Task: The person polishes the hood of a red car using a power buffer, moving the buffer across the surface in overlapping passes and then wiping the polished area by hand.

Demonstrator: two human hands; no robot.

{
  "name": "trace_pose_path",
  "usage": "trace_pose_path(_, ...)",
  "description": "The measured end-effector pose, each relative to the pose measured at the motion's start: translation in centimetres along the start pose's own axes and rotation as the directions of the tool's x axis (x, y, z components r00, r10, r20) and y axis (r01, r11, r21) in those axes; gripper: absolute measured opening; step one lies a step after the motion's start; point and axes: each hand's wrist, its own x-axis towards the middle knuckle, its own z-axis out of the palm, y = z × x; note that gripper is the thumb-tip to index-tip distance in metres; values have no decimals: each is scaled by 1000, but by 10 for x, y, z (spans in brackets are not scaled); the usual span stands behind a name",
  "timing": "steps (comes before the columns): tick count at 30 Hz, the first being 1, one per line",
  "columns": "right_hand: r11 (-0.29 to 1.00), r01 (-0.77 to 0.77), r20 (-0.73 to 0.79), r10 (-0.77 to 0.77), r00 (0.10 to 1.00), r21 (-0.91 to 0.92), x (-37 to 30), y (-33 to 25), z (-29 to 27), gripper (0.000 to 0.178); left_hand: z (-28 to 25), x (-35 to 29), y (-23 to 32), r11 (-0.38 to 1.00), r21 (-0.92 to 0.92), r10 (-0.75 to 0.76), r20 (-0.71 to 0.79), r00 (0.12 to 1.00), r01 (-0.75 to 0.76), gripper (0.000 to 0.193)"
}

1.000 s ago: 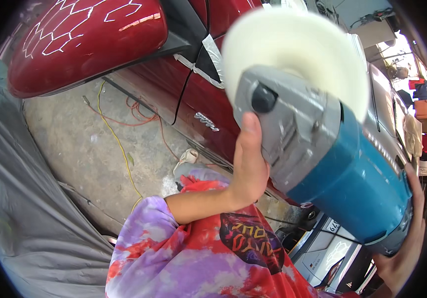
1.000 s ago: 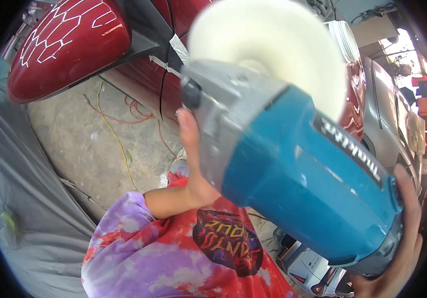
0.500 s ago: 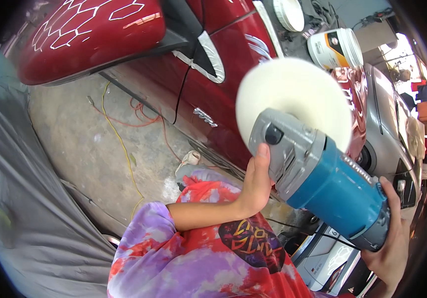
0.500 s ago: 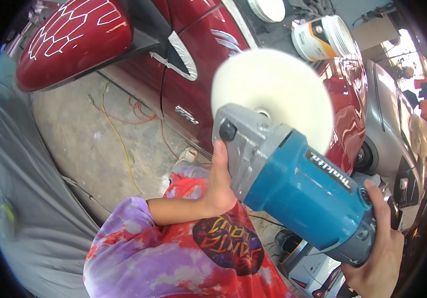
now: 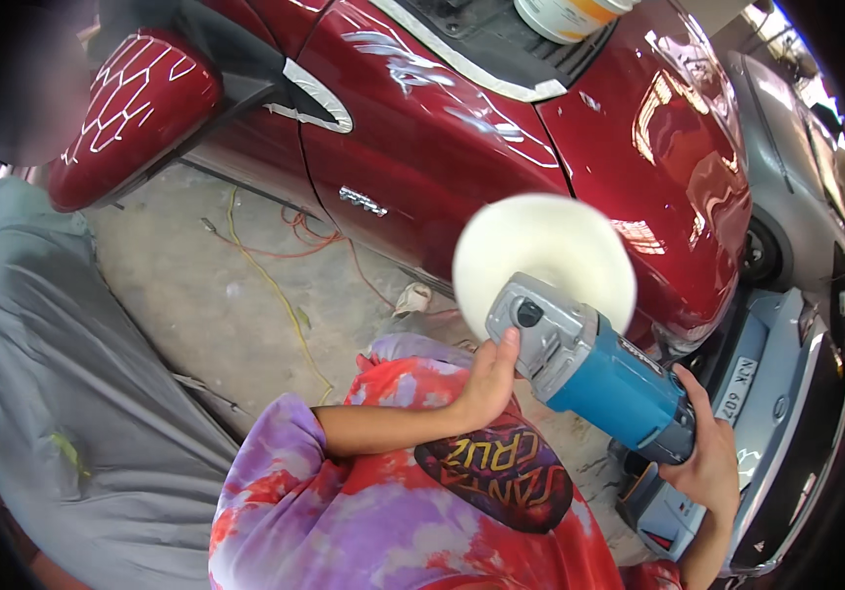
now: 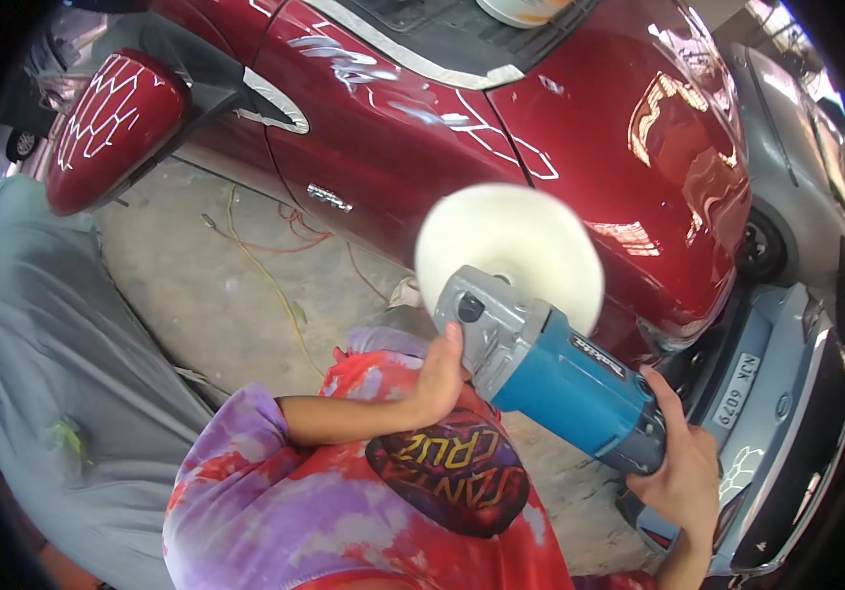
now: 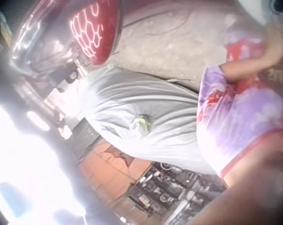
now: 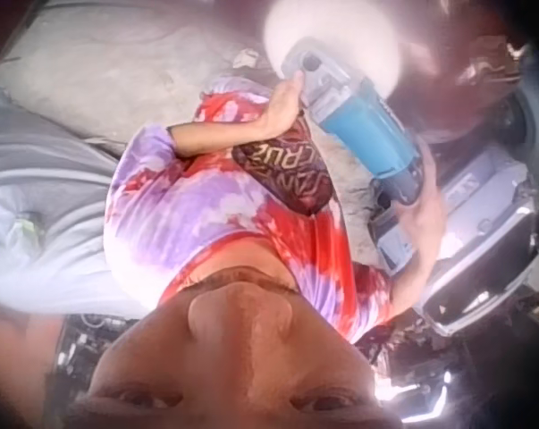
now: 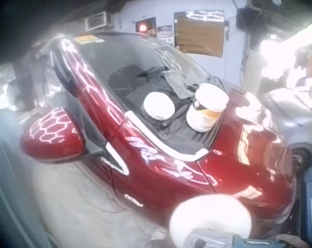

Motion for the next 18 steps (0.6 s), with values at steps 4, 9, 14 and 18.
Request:
trace_pose_path(4,972,134,-8,-135,991,195,26,28,61,99,-50,4,-38,946,324,40,-211,977,31,68)
trace_pose_path(9,877,199,43,-241,970,437,76,6,150,100,-117,11,-6,972,217,199,-570,797,-87,80)
trace_pose_path(14,788,195,90,-302,949,584,107,-53,199,98,-162,15,66,917,283,393,-517,760,-281,77)
trace_pose_path(18,607,342,-29,-464,885,717,106,-52,217,101,-153,12,93,911,293,395,-424,815,-289,71)
